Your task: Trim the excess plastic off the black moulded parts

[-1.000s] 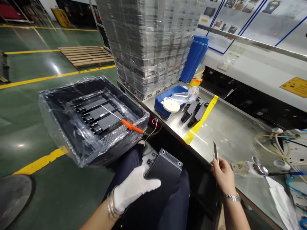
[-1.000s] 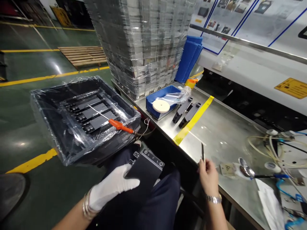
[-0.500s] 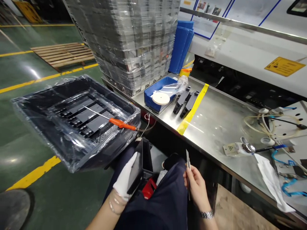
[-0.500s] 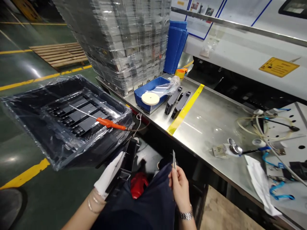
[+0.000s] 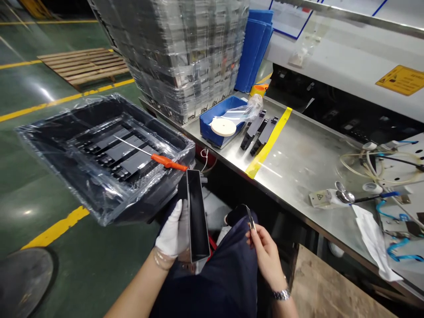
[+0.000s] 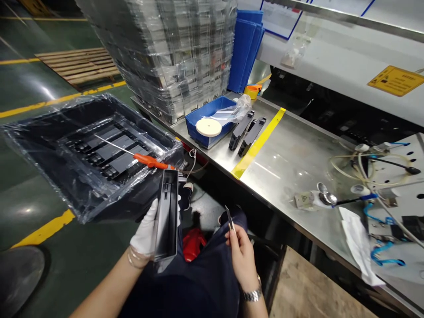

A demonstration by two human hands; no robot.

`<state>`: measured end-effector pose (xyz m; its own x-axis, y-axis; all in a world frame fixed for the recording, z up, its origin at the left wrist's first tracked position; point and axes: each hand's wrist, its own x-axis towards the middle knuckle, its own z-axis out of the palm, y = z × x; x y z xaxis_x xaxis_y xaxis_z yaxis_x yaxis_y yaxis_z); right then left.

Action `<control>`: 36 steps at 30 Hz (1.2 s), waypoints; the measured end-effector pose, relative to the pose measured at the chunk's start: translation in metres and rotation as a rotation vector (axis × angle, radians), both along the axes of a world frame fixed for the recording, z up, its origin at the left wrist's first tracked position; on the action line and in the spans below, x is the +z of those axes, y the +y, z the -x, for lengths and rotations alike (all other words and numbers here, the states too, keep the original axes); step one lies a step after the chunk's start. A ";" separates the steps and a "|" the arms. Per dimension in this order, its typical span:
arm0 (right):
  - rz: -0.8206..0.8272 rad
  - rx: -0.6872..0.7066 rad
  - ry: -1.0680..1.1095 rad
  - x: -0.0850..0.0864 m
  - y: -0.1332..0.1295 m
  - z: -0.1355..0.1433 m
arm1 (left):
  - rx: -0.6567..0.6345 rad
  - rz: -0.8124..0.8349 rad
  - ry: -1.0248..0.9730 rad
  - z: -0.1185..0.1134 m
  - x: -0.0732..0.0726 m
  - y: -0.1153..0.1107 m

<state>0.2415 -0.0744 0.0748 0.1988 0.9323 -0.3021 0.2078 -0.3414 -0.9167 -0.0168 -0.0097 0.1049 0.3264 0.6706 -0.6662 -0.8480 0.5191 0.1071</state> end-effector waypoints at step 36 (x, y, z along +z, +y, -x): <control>-0.429 0.248 -0.115 0.070 0.021 0.064 | -0.066 -0.230 0.094 0.003 -0.017 -0.024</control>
<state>0.1772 -0.0529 0.1453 -0.0346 0.9909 0.1297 0.3430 0.1337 -0.9298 -0.0196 -0.0333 0.0880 0.3183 0.7876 -0.5276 -0.7940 0.5255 0.3055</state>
